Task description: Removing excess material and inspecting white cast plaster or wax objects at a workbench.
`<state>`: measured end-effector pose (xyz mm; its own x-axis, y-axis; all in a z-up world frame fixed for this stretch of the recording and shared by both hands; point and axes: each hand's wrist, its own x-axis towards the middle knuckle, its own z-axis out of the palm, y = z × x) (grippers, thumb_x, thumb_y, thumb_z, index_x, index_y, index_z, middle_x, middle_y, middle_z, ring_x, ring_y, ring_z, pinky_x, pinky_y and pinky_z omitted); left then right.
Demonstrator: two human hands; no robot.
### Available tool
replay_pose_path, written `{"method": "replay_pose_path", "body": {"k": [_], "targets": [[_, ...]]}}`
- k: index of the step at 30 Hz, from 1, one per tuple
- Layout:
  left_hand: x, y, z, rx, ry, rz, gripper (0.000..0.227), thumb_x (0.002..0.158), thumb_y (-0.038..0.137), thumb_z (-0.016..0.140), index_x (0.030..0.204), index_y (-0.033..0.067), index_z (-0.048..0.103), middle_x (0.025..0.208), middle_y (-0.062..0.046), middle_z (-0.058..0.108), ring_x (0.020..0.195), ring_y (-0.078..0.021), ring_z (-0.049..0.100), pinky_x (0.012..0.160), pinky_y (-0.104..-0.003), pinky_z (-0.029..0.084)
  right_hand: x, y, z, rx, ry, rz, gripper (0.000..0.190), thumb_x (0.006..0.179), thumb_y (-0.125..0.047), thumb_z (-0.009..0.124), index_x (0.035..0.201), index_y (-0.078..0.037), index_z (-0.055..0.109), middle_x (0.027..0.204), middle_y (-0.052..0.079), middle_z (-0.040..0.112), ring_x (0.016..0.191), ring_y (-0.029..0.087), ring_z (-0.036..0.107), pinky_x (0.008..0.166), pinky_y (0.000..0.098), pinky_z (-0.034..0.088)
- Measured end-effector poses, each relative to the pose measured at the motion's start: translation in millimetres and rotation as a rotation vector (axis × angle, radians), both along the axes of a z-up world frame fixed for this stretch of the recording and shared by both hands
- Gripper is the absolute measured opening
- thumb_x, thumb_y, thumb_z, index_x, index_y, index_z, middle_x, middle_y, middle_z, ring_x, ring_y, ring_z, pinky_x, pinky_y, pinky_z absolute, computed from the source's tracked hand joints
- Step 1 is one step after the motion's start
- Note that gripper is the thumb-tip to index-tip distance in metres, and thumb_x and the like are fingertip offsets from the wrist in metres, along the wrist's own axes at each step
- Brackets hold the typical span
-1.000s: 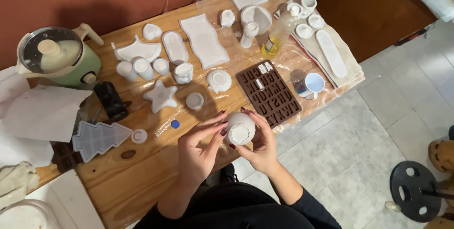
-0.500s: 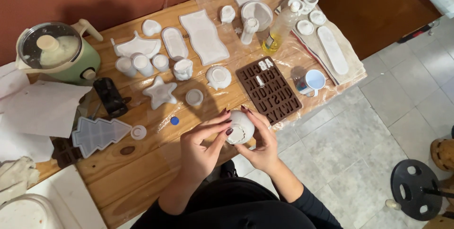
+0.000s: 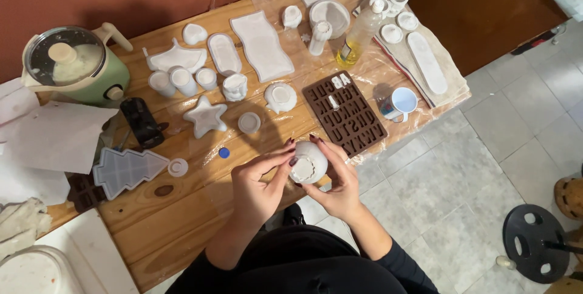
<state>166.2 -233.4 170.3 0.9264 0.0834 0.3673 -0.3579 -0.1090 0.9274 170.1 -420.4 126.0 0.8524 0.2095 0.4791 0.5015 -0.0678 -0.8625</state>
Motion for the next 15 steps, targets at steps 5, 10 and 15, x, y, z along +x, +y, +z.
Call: {"method": "replay_pose_path", "body": {"k": [5, 10, 15], "targets": [[4, 0, -12, -0.170, 0.113, -0.036, 0.017, 0.097, 0.002, 0.067, 0.110, -0.0077, 0.073, 0.114, -0.015, 0.079, 0.105, -0.0164, 0.077, 0.093, -0.028, 0.061, -1, 2, 5, 0.021, 0.048, -0.019, 0.084, 0.079, 0.005, 0.086, 0.153, -0.003, 0.046, 0.155, 0.016, 0.047, 0.141, 0.029, 0.054, 0.114, 0.0433, 0.054], [35, -2, -71, -0.091, 0.318, -0.037, 0.023, 0.098, 0.006, 0.069, 0.115, -0.0067, 0.077, 0.098, -0.014, 0.083, 0.079, -0.0134, 0.067, 0.068, -0.024, 0.053, 13, 1, -5, 0.025, 0.257, -0.061, 0.082, 0.074, 0.001, 0.088, 0.147, -0.002, 0.051, 0.147, 0.014, 0.050, 0.134, 0.027, 0.059, 0.105, 0.0419, 0.059], [91, -21, -221, -0.779, 0.938, -0.090, 0.021, 0.087, 0.008, 0.076, 0.106, -0.0017, 0.073, 0.105, -0.009, 0.077, 0.097, -0.0183, 0.072, 0.088, -0.033, 0.057, 49, 3, -54, -0.443, 0.360, -0.263, 0.075, 0.063, -0.014, 0.094, 0.128, -0.004, 0.056, 0.128, 0.013, 0.063, 0.116, 0.024, 0.067, 0.091, 0.0345, 0.063]]}}
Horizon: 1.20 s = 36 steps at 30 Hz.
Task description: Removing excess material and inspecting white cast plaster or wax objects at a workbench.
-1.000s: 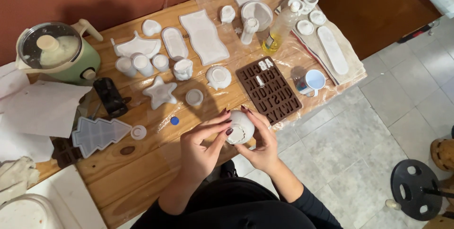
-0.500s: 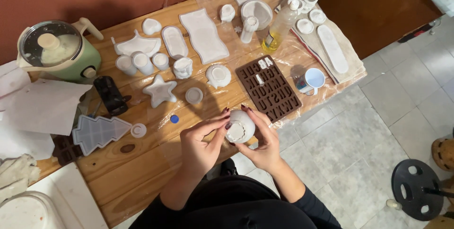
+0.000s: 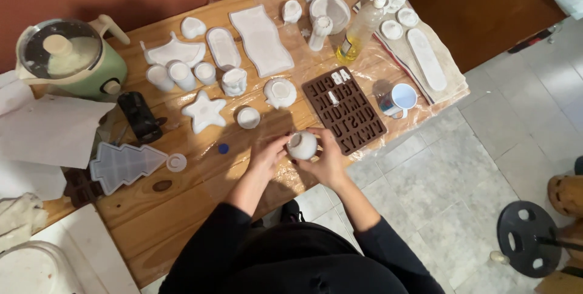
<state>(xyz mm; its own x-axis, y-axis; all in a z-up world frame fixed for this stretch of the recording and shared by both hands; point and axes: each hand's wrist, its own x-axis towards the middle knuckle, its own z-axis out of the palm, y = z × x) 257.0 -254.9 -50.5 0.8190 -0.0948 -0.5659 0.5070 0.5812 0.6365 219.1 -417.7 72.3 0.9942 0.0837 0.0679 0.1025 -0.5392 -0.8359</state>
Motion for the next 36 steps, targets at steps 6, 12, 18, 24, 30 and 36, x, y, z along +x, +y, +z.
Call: {"method": "replay_pose_path", "body": {"k": [6, 12, 18, 24, 30, 36], "targets": [[24, -16, -180, -0.247, 0.149, -0.049, 0.037, 0.097, 0.027, 0.071, 0.125, 0.0034, 0.064, 0.122, -0.009, 0.069, 0.116, -0.0200, 0.062, 0.104, -0.034, 0.050, 22, -9, -78, -0.088, 0.063, 0.032, 0.077, 0.058, -0.019, 0.096, 0.124, -0.003, 0.059, 0.115, 0.019, 0.072, 0.108, 0.030, 0.073, 0.093, 0.0384, 0.060], [27, -28, -215, -0.193, 0.149, -0.044, 0.037, 0.093, 0.025, 0.069, 0.125, 0.0068, 0.066, 0.120, -0.007, 0.071, 0.113, -0.0197, 0.065, 0.101, -0.035, 0.051, 21, -7, -80, -0.144, 0.094, 0.013, 0.078, 0.059, -0.022, 0.094, 0.125, -0.002, 0.058, 0.114, 0.019, 0.073, 0.106, 0.030, 0.074, 0.093, 0.0380, 0.061], [25, -26, -196, -0.171, 0.126, -0.034, 0.033, 0.095, 0.024, 0.069, 0.124, 0.0081, 0.068, 0.123, -0.007, 0.069, 0.113, -0.0195, 0.065, 0.100, -0.036, 0.051, 18, -5, -72, -0.051, 0.129, 0.015, 0.077, 0.061, -0.015, 0.094, 0.127, -0.003, 0.057, 0.119, 0.016, 0.071, 0.110, 0.027, 0.071, 0.092, 0.0369, 0.061], [19, -4, -203, 0.759, -0.601, -0.009, 0.029, 0.092, 0.016, 0.073, 0.116, 0.0007, 0.070, 0.107, -0.011, 0.077, 0.095, -0.0201, 0.075, 0.082, -0.034, 0.062, 16, -13, -77, 0.155, 0.187, 0.031, 0.081, 0.061, -0.007, 0.094, 0.131, -0.004, 0.052, 0.121, 0.013, 0.069, 0.111, 0.024, 0.070, 0.095, 0.0347, 0.061], [-3, 8, -35, 0.497, -0.176, -0.148, 0.026, 0.102, 0.020, 0.071, 0.120, 0.0009, 0.073, 0.102, -0.008, 0.072, 0.089, -0.0153, 0.069, 0.077, -0.029, 0.061, 8, -11, -64, 0.246, 0.165, 0.059, 0.083, 0.066, -0.004, 0.090, 0.138, -0.004, 0.050, 0.133, 0.010, 0.063, 0.118, 0.023, 0.067, 0.096, 0.0343, 0.062], [-15, 4, -17, 0.259, -0.327, -0.125, 0.035, 0.088, 0.011, 0.078, 0.120, -0.0019, 0.073, 0.107, -0.009, 0.078, 0.089, -0.0126, 0.074, 0.074, -0.027, 0.061, 2, -5, -43, 0.133, 0.012, 0.122, 0.076, 0.069, -0.003, 0.091, 0.138, -0.007, 0.057, 0.142, 0.009, 0.057, 0.125, 0.025, 0.065, 0.098, 0.0360, 0.062]]}}
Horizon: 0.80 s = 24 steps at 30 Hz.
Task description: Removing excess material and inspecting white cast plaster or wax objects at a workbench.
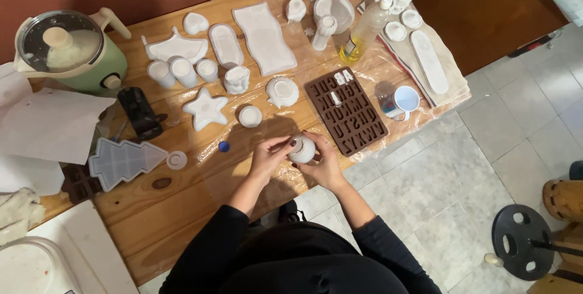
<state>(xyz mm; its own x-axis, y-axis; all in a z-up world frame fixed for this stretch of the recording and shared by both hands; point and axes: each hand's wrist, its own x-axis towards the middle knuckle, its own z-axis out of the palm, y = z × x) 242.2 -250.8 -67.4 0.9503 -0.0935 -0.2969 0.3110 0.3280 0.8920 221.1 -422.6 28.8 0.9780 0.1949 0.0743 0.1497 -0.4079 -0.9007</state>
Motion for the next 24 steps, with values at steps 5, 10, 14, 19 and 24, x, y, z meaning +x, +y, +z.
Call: {"method": "replay_pose_path", "body": {"k": [5, 10, 14, 19, 24], "targets": [[-5, 4, 6, 0.229, -0.264, 0.060, 0.024, 0.092, 0.013, 0.077, 0.109, -0.0030, 0.077, 0.095, -0.010, 0.080, 0.080, -0.0097, 0.073, 0.068, -0.024, 0.057, -4, -2, 3, 0.057, 0.020, 0.038, 0.077, 0.070, -0.001, 0.086, 0.141, -0.006, 0.056, 0.144, 0.010, 0.055, 0.128, 0.025, 0.063, 0.100, 0.0367, 0.059], [-16, 3, 37, 0.541, -0.369, 0.117, 0.022, 0.093, 0.014, 0.075, 0.103, -0.0044, 0.078, 0.075, -0.011, 0.078, 0.062, -0.0084, 0.070, 0.055, -0.025, 0.052, -6, -2, 6, 0.052, 0.014, 0.044, 0.078, 0.070, -0.002, 0.089, 0.140, -0.006, 0.056, 0.142, 0.009, 0.055, 0.127, 0.025, 0.063, 0.101, 0.0368, 0.060], [-16, 2, 35, 0.540, -0.408, 0.142, 0.020, 0.094, 0.013, 0.071, 0.104, -0.0040, 0.077, 0.072, -0.013, 0.076, 0.058, -0.0106, 0.068, 0.053, -0.027, 0.050, -5, -2, 7, 0.059, 0.018, 0.047, 0.079, 0.069, -0.002, 0.089, 0.140, -0.007, 0.056, 0.142, 0.009, 0.055, 0.127, 0.024, 0.063, 0.102, 0.0366, 0.059], [-17, 3, 48, 0.646, -0.440, 0.178, 0.017, 0.093, 0.011, 0.071, 0.101, -0.0019, 0.077, 0.065, -0.017, 0.070, 0.052, -0.0184, 0.067, 0.052, -0.031, 0.050, -5, -3, 1, 0.117, 0.035, 0.053, 0.079, 0.070, 0.000, 0.088, 0.141, -0.006, 0.055, 0.143, 0.008, 0.054, 0.128, 0.024, 0.063, 0.105, 0.0367, 0.058], [-17, -1, 44, 0.734, -0.538, 0.255, 0.013, 0.094, 0.011, 0.069, 0.096, 0.0003, 0.076, 0.070, -0.019, 0.070, 0.060, -0.0301, 0.072, 0.055, -0.036, 0.053, -6, -1, -7, 0.141, 0.061, 0.041, 0.077, 0.071, 0.003, 0.086, 0.140, -0.006, 0.052, 0.145, 0.009, 0.052, 0.129, 0.023, 0.061, 0.106, 0.0374, 0.056]]}}
